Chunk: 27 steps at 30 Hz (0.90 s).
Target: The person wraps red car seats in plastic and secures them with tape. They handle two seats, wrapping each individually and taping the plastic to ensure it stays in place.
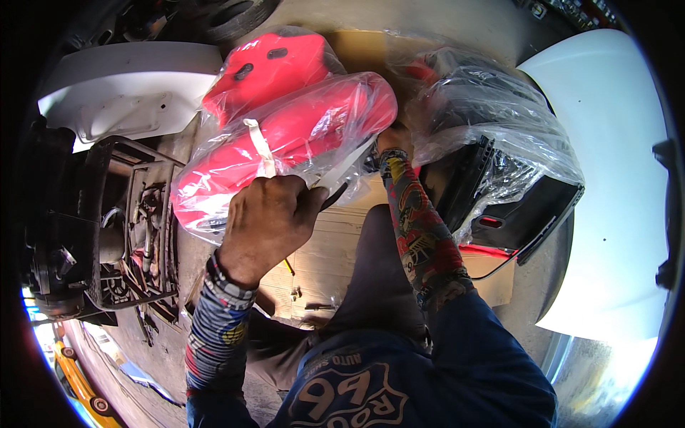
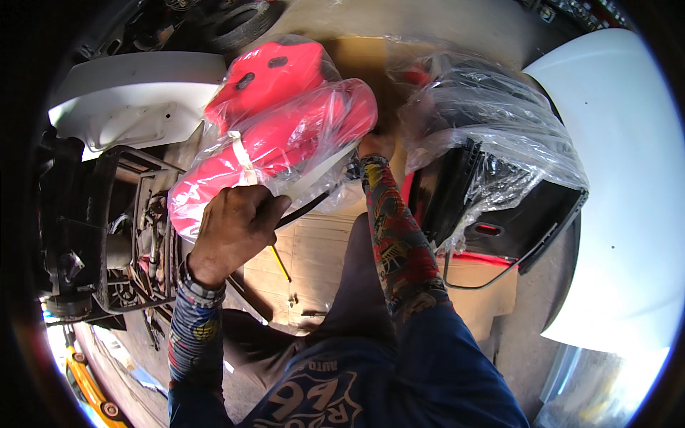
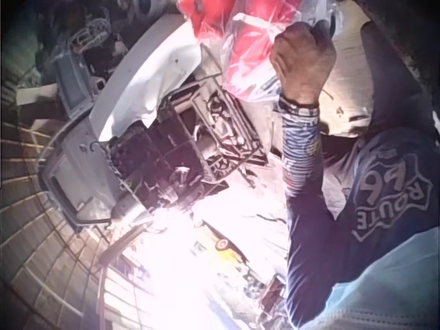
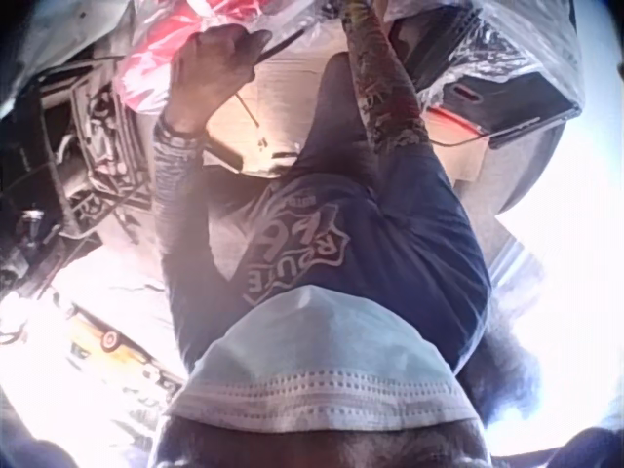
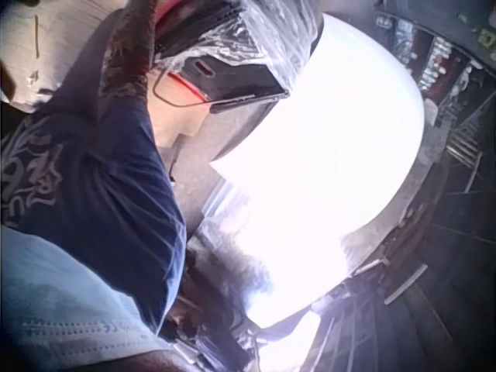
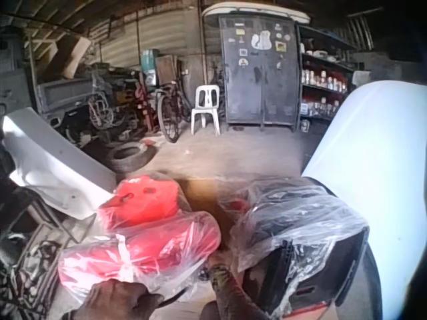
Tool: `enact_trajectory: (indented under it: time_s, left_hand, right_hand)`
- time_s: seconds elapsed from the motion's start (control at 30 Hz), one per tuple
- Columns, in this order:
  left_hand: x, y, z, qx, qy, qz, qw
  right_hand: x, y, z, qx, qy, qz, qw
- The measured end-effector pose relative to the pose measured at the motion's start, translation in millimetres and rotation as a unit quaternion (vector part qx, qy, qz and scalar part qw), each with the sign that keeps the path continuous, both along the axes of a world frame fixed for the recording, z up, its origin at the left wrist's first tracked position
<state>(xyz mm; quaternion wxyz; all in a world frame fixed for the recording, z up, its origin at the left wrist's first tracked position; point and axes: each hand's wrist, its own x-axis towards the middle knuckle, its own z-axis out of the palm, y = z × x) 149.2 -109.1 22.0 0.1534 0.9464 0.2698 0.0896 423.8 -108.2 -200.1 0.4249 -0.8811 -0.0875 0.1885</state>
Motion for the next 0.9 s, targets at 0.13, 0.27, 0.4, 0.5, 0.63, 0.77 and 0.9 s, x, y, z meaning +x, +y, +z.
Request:
enact_trajectory:
  time_s: [0.13, 0.27, 0.4, 0.5, 0.63, 0.77, 0.9]
  left_hand:
    - [-37.1, -2.8, 29.3, -0.014, -0.026, 0.007, 1.000]
    - [-93.2, 0.7, 42.6, -0.017, -0.082, 0.001, 0.997]
    - [-169.1, 16.7, 48.7, -0.100, 0.005, 0.061, 0.993]
    - [-206.3, 29.8, 20.8, -0.123, -0.049, 0.084, 0.988]
    - [-242.2, 48.4, -12.0, -0.104, -0.029, 0.134, 0.985]
    - [-266.4, 72.4, -43.3, -0.065, -0.016, 0.174, 0.982]
    - [-280.8, 103.5, -87.6, -0.003, 0.014, 0.274, 0.962]
  right_hand:
    - [-3.4, 0.9, 0.6, -0.043, -0.036, 0.035, 0.998]
    - [6.1, 4.7, -15.7, -0.157, -0.098, 0.129, 0.974]
    - [20.3, 9.2, -31.2, -0.229, -0.188, 0.168, 0.940]
    - [31.0, 9.5, -38.0, -0.277, -0.243, 0.195, 0.909]
    - [42.2, 12.0, -45.7, -0.329, -0.279, 0.214, 0.877]
    - [50.9, 13.4, -52.4, -0.356, -0.301, 0.220, 0.857]
    - [66.3, 9.0, -66.7, -0.384, -0.336, 0.264, 0.818]
